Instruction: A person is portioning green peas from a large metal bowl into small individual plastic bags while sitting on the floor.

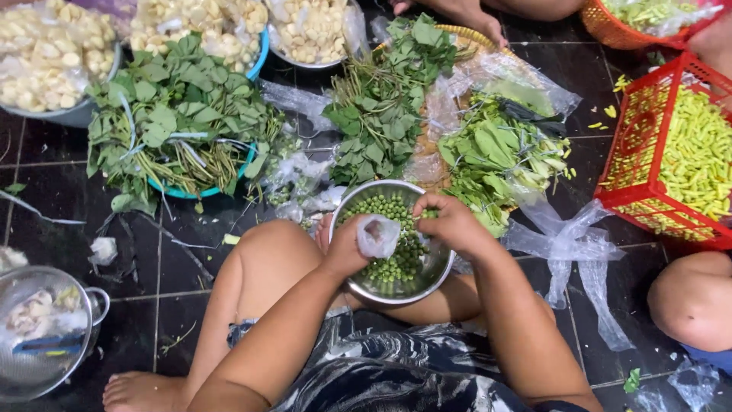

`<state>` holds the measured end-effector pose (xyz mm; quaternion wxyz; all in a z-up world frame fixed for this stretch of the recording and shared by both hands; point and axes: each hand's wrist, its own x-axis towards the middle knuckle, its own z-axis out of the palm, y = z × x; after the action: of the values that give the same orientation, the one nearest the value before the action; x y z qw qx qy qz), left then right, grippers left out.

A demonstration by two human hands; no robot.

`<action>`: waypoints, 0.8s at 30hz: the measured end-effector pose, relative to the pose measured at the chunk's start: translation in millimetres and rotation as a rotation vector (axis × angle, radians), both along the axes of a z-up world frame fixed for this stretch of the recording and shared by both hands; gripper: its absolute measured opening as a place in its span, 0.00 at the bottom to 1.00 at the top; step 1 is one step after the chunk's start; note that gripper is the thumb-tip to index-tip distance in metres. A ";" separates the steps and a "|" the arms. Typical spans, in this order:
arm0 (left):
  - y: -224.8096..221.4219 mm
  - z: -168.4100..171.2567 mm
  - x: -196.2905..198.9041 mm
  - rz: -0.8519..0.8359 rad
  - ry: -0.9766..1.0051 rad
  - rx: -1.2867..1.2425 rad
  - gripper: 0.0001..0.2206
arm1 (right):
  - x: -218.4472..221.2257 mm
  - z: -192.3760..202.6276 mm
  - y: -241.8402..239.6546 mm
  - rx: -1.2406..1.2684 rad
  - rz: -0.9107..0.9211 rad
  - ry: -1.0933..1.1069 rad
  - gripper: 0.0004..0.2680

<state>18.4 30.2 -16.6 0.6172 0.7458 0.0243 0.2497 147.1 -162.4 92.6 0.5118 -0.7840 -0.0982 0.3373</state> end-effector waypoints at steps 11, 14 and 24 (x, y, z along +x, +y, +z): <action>-26.4 -46.5 4.9 -0.073 0.095 -0.048 0.20 | -40.5 56.2 41.5 -0.128 0.500 -0.474 0.09; -21.7 -42.5 2.5 -0.081 0.080 -0.006 0.22 | -44.3 62.5 38.9 -0.197 0.476 -0.457 0.09; -18.0 -32.8 7.6 -0.071 0.022 0.082 0.25 | -42.6 83.2 28.3 -0.040 0.469 -0.218 0.17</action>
<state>26.0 12.2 -49.4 0.5942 0.7736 -0.0057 0.2202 104.4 -134.1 175.7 0.3903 -0.7816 -0.3250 0.3622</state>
